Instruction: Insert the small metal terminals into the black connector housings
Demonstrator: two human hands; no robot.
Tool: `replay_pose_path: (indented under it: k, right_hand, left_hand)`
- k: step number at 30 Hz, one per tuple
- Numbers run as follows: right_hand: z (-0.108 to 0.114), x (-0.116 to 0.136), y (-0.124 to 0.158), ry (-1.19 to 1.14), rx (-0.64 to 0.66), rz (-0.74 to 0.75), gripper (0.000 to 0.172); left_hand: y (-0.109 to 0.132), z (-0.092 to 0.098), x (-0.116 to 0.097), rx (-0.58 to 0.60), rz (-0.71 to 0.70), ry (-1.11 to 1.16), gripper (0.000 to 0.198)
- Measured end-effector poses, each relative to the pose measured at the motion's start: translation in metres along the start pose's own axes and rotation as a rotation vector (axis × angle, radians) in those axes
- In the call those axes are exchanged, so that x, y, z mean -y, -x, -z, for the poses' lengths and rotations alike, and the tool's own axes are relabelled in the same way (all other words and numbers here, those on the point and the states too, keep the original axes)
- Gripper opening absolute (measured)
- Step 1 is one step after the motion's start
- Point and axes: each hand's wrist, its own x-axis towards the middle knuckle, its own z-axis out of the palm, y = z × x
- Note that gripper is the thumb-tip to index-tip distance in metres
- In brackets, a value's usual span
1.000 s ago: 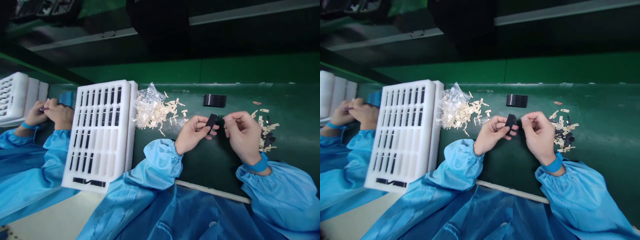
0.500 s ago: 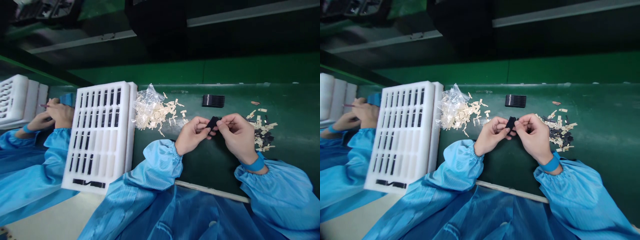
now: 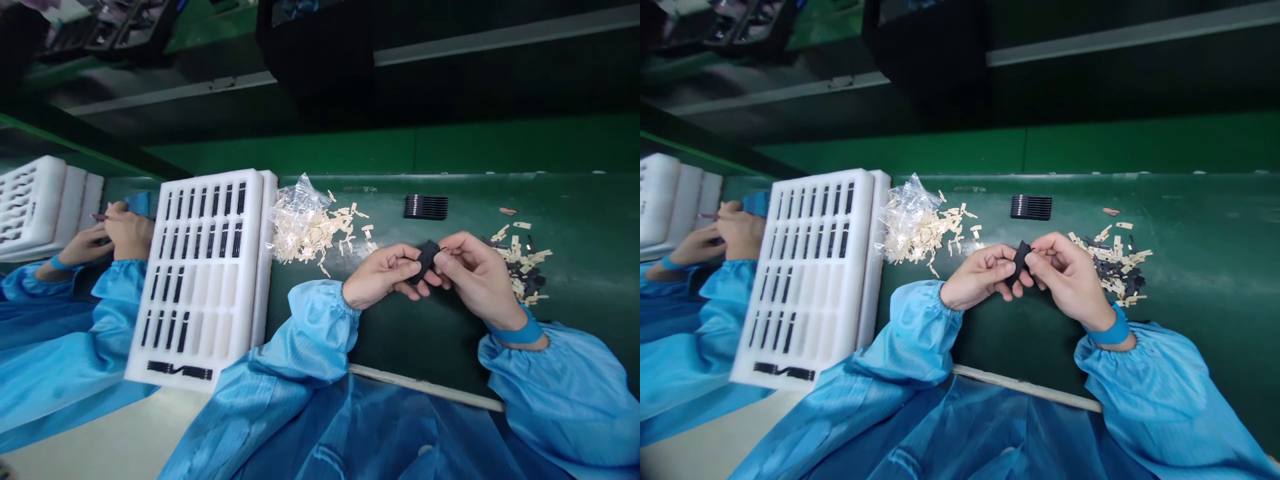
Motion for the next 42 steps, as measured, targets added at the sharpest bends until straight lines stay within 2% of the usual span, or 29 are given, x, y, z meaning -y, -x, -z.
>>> replay_pose_path:
  k: [4, 9, 14, 19, 21, 26, 42]
  right_hand:
    - [-0.002, -0.005, 0.004, -0.062, 0.049, 0.021, 0.023]
    - [-0.009, 0.003, 0.004, -0.001, 0.002, 0.070, 0.024]
    - [-0.005, 0.003, 0.003, 0.005, 0.070, 0.087, 0.017]
    - [0.004, 0.004, -0.001, 0.136, -0.185, 0.165, 0.016]
    - [0.005, 0.007, -0.002, 0.173, -0.227, 0.197, 0.016]
    - [0.003, 0.010, -0.001, 0.223, -0.199, 0.224, 0.012]
    - [0.000, 0.003, -0.001, 0.315, -0.229, 0.222, 0.012]
  left_hand:
    - [-0.002, 0.003, 0.000, 0.039, 0.111, 0.092, 0.041]
    - [-0.003, 0.003, -0.001, 0.046, 0.113, 0.124, 0.036]
    - [-0.002, 0.004, -0.003, 0.041, 0.121, 0.139, 0.034]
    - [-0.001, 0.005, -0.004, -0.006, 0.129, 0.114, 0.036]
    - [-0.002, 0.005, -0.004, -0.009, 0.136, 0.103, 0.036]
    - [-0.002, 0.005, -0.004, -0.002, 0.136, 0.091, 0.035]
    - [-0.001, 0.003, -0.005, 0.013, 0.159, 0.062, 0.037]
